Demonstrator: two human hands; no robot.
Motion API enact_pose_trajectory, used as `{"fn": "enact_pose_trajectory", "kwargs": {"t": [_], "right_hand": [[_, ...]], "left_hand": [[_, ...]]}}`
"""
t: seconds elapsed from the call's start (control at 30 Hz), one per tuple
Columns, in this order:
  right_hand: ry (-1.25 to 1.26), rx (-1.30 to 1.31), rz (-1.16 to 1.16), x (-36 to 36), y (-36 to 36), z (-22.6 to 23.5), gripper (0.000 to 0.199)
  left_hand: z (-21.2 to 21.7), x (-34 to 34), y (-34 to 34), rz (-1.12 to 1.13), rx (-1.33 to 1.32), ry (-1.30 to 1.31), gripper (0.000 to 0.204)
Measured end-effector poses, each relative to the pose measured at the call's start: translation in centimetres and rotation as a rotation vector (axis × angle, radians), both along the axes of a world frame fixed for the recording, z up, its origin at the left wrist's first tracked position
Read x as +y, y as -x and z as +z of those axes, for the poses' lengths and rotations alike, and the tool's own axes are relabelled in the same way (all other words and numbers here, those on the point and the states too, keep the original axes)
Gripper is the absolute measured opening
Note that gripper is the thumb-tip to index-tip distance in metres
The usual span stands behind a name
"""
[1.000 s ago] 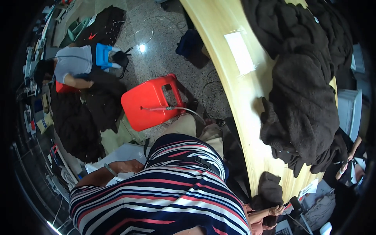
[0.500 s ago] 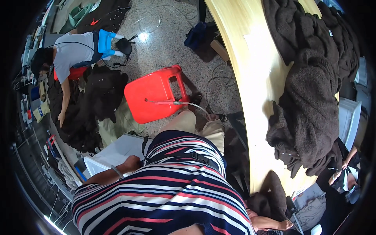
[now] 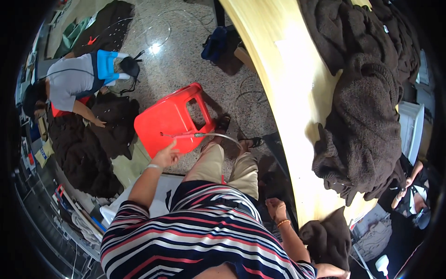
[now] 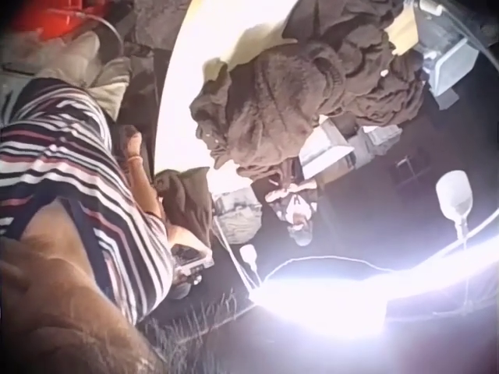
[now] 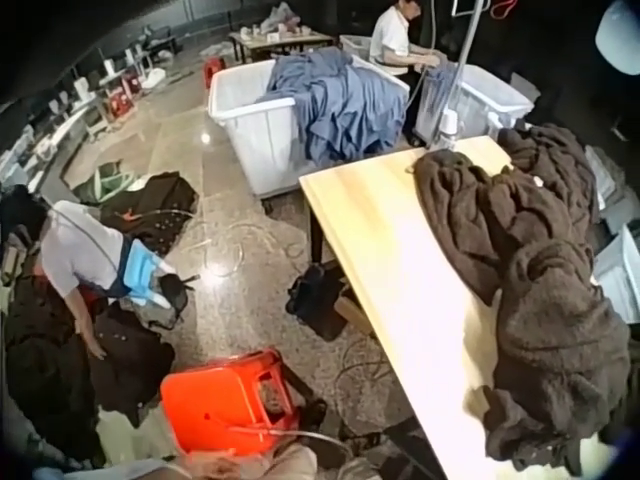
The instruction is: Inspect brown sweaters and use scissors to trim loose threads at a quality control workbench.
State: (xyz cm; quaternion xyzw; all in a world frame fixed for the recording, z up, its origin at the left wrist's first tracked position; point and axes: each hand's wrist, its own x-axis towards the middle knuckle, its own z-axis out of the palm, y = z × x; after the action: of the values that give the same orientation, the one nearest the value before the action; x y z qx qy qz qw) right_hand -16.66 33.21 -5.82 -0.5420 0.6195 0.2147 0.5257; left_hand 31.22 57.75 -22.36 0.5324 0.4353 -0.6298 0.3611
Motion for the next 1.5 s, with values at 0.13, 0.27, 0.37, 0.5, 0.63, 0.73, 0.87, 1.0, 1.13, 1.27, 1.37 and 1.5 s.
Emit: {"fn": "enact_pose_trajectory", "kwargs": {"t": [0.13,0.27,0.37,0.5,0.63,0.73,0.87,1.0,1.13,1.27,1.37,1.5], "right_hand": [[-0.006,-0.049,-0.075,-2.3,-2.0,1.9,0.016],[-0.059,-0.088,-0.152,-0.9,-0.8,0.5,0.016],[-0.067,-0.024,0.039,-0.8,-2.4,0.9,0.020],[0.129,-0.250,0.124,-2.2,-6.8,1.5,0.018],[0.354,-0.526,0.322,-5.0,-11.9,4.8,0.038],[0.555,-0.616,0.393,-5.5,-14.3,6.4,0.058],[0.463,-0.676,0.161,-6.6,-13.8,8.7,0.047],[0.476,-1.031,-0.302,-9.0,-7.3,10.2,0.020],[0.722,-0.652,-0.653,-10.7,2.0,11.2,0.016],[0.799,-0.599,-1.063,-12.8,9.6,13.9,0.023],[0.803,-0.581,-1.160,-13.4,13.3,14.6,0.032],[0.887,-0.500,-0.993,-15.4,15.4,14.6,0.031]], "left_hand": [[-6.8,-5.3,-1.2,0.531,0.078,-0.019,0.049],[-12.1,-3.5,0.0,0.695,-0.124,0.064,0.029],[-10.9,-1.4,-0.2,0.707,-0.187,0.207,0.023],[-3.4,-5.2,2.3,0.415,-0.397,0.488,0.028],[7.2,-13.9,6.4,-0.131,-0.592,0.258,0.028],[16.3,-20.0,11.3,-0.465,-0.666,0.566,0.028],[24.9,-27.8,17.4,-0.647,-0.486,0.946,0.036],[28.5,-33.9,22.1,-0.877,-0.366,1.491,0.060],[27.2,-41.7,24.1,-1.491,-1.468,1.764,0.082],[21.3,-49.7,22.7,-1.494,-2.021,1.211,0.090],[20.2,-54.5,22.8,-1.430,-2.257,1.011,0.070],[17.3,-59.4,19.5,-1.453,-2.255,1.253,0.047]]}}
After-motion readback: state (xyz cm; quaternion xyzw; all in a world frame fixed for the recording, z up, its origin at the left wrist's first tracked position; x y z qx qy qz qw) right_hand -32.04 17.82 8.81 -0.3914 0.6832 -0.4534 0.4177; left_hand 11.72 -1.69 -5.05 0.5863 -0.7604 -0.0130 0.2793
